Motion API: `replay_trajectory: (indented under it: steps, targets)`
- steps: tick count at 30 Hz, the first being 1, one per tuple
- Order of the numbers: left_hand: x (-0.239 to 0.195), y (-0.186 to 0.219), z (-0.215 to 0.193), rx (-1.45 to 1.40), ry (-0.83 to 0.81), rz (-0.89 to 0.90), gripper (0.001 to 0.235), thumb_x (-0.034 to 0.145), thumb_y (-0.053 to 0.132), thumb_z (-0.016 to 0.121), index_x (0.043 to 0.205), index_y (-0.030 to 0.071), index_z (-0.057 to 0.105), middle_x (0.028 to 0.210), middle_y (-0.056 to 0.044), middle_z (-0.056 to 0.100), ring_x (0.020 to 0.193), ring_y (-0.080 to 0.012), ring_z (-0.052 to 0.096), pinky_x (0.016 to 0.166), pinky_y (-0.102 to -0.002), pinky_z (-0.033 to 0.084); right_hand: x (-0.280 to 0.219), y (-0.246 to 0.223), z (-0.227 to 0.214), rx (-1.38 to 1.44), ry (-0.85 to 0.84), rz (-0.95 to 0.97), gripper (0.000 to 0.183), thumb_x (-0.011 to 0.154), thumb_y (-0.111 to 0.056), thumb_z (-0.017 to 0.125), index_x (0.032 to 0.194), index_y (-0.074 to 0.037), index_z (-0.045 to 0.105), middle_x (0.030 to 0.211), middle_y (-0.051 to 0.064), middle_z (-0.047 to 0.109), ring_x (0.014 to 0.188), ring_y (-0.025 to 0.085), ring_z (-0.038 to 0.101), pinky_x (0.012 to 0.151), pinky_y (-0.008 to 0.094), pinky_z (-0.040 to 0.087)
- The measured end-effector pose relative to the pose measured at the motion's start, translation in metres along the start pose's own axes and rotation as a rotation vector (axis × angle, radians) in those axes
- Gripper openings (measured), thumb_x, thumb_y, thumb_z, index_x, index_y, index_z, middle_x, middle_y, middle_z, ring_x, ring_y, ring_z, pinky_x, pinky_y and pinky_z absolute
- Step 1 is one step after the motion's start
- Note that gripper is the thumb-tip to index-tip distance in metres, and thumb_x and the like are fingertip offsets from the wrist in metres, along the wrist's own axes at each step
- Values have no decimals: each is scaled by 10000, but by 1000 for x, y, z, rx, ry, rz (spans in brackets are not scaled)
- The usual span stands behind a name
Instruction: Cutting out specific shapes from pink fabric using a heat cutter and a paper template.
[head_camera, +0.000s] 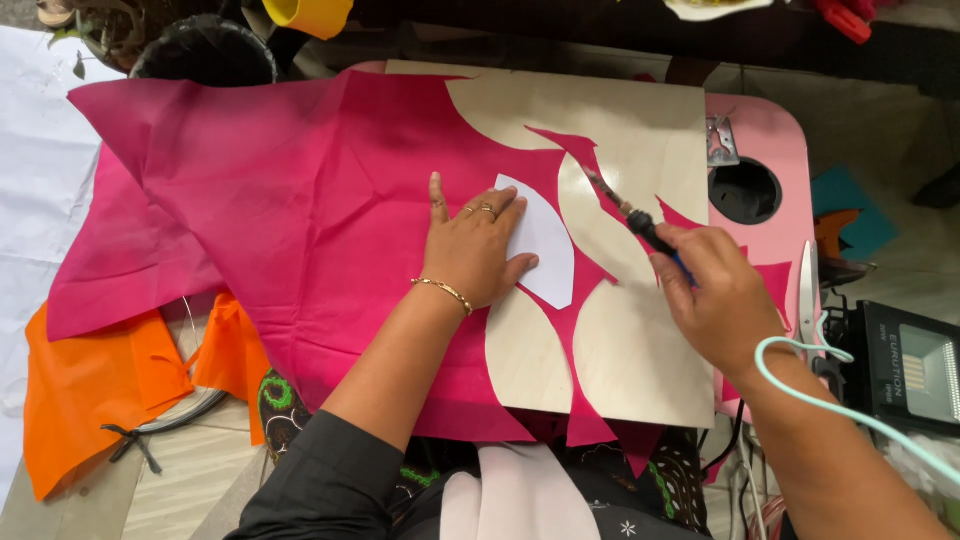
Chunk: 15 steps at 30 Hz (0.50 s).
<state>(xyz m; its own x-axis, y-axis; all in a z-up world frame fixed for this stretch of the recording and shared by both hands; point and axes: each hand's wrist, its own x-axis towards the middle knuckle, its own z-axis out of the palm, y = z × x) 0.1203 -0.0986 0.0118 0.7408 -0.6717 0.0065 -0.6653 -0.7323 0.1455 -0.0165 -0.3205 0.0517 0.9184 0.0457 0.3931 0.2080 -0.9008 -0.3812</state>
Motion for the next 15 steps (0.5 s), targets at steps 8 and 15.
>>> replay_trajectory:
  steps: [8, 15]
  targets:
    - [1, 8, -11, -35, -140, -81, 670, 850, 508, 545, 1393, 147, 391, 1439, -51, 392, 1334, -202, 371, 1079, -670, -126, 12, 6, 28, -353, 51, -83, 159, 915, -177, 625, 1052, -99, 649, 930, 27, 619, 891, 176, 654, 790, 260, 540]
    - [0, 15, -16, -54, -170, -122, 675, 858, 466, 573, 1406, 129, 370, 1461, -111, 349, 1358, -247, 321, 1042, -723, -105, 42, -11, 26, -436, -138, -84, 168, 910, -202, 618, 1028, -89, 660, 945, 75, 648, 888, 179, 679, 754, 231, 559]
